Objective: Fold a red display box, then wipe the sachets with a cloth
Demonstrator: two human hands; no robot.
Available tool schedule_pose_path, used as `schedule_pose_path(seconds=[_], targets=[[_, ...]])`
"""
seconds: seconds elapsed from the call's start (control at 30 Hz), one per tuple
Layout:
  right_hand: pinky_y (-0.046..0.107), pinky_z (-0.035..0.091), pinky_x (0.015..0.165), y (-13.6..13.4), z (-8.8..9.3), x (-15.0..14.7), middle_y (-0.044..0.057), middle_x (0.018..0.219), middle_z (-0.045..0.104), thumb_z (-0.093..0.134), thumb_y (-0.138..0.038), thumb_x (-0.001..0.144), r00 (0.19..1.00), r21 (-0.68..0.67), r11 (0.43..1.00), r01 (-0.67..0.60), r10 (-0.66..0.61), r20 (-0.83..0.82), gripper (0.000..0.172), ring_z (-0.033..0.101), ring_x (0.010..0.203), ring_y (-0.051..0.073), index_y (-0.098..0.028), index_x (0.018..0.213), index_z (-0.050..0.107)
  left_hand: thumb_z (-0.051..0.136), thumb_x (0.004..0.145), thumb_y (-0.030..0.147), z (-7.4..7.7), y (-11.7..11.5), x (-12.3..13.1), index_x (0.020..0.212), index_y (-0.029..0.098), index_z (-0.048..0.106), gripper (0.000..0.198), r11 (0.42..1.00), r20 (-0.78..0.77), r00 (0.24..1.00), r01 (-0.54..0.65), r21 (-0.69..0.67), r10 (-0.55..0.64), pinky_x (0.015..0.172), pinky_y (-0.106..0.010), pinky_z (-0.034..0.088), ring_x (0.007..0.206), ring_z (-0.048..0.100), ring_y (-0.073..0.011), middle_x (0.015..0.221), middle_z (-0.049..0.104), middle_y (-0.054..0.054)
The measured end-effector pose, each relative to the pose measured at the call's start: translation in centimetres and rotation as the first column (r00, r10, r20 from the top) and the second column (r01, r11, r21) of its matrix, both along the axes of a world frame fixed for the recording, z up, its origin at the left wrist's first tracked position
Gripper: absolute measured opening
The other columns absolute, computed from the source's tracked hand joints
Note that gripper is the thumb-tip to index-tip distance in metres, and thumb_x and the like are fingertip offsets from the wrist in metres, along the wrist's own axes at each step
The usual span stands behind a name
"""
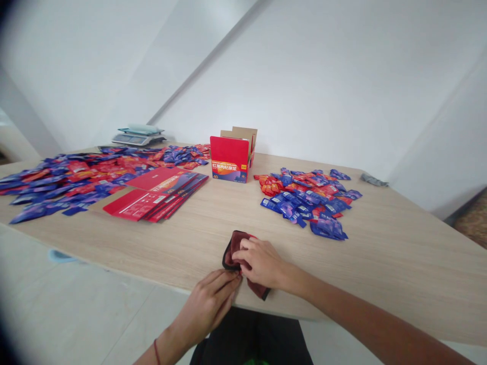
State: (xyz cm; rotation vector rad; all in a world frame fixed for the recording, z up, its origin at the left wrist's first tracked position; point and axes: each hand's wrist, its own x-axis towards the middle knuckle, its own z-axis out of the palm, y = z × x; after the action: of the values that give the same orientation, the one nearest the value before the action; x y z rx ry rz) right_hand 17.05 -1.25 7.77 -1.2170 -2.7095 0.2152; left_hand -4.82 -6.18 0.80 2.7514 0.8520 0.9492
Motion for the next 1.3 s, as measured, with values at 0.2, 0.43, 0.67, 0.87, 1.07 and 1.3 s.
schedule_pose_path(seconds=[0.2,0.43,0.67,0.87,1.07,1.3], targets=[[0.032,0.045,0.088,2.5,-0.2,1.3,0.005,0.107,0.068,0.057,-0.021,0.092,0.998,0.057,0.996,0.066,-0.066,-0.001,0.033,0.062,0.101,0.021,-0.029,0.118,0.074,0.051,0.104,0.015,-0.2,0.0,0.0,0.139,0.017,0.060,0.037,1.000,-0.025,1.000,-0.008,0.011,0.008,0.107,-0.042,0.056,0.120,0.063,-0.0251,0.127,0.068,-0.011],[0.032,0.045,0.090,5.3,-1.4,3.2,0.005,0.113,0.070,0.058,-0.020,0.091,0.991,0.062,0.990,0.127,-0.125,-0.037,0.035,0.063,0.105,0.021,-0.029,0.120,0.074,0.051,0.103,0.015,-0.2,-0.1,-0.1,0.139,0.018,0.060,0.037,1.000,-0.027,0.999,-0.017,0.010,0.017,0.107,-0.042,0.057,0.119,0.064,-0.0241,0.127,0.069,-0.010],[0.031,0.047,0.089,6.8,-2.3,4.3,0.004,0.113,0.073,0.060,-0.016,0.086,0.972,0.018,0.980,0.200,-0.196,-0.132,0.038,0.067,0.103,0.021,-0.030,0.117,0.076,0.053,0.102,0.015,0.0,-0.1,-0.1,0.138,0.020,0.062,0.038,0.999,-0.031,0.999,-0.025,0.035,0.026,0.107,-0.040,0.057,0.119,0.065,-0.0234,0.126,0.070,-0.010],[0.035,0.049,0.095,5.8,-0.1,4.3,0.005,0.112,0.075,0.061,-0.019,0.088,0.895,0.068,0.957,0.283,-0.238,-0.378,0.033,0.068,0.104,0.022,-0.026,0.116,0.076,0.052,0.102,0.015,-0.2,0.0,-0.1,0.140,0.019,0.061,0.039,0.999,-0.044,0.999,-0.025,0.034,0.027,0.106,-0.043,0.058,0.120,0.064,-0.0250,0.129,0.069,-0.010],[0.038,0.050,0.096,2.7,2.4,3.0,0.005,0.112,0.075,0.059,-0.019,0.090,0.852,0.053,0.954,0.296,-0.238,-0.466,0.032,0.067,0.104,0.023,-0.027,0.115,0.076,0.050,0.103,0.015,0.1,-0.2,0.0,0.136,0.018,0.063,0.036,0.999,-0.027,0.999,-0.018,0.042,0.020,0.104,-0.042,0.059,0.116,0.065,-0.0250,0.126,0.069,-0.011],[0.032,0.050,0.093,-0.5,1.6,0.5,0.004,0.112,0.073,0.063,-0.018,0.087,0.883,-0.064,0.964,0.259,-0.263,-0.388,0.034,0.068,0.100,0.020,-0.029,0.117,0.076,0.050,0.103,0.015,0.4,-0.3,0.0,0.138,0.020,0.062,0.037,0.999,-0.004,1.000,-0.018,0.027,0.018,0.100,-0.042,0.060,0.113,0.066,-0.0249,0.123,0.070,-0.010]])
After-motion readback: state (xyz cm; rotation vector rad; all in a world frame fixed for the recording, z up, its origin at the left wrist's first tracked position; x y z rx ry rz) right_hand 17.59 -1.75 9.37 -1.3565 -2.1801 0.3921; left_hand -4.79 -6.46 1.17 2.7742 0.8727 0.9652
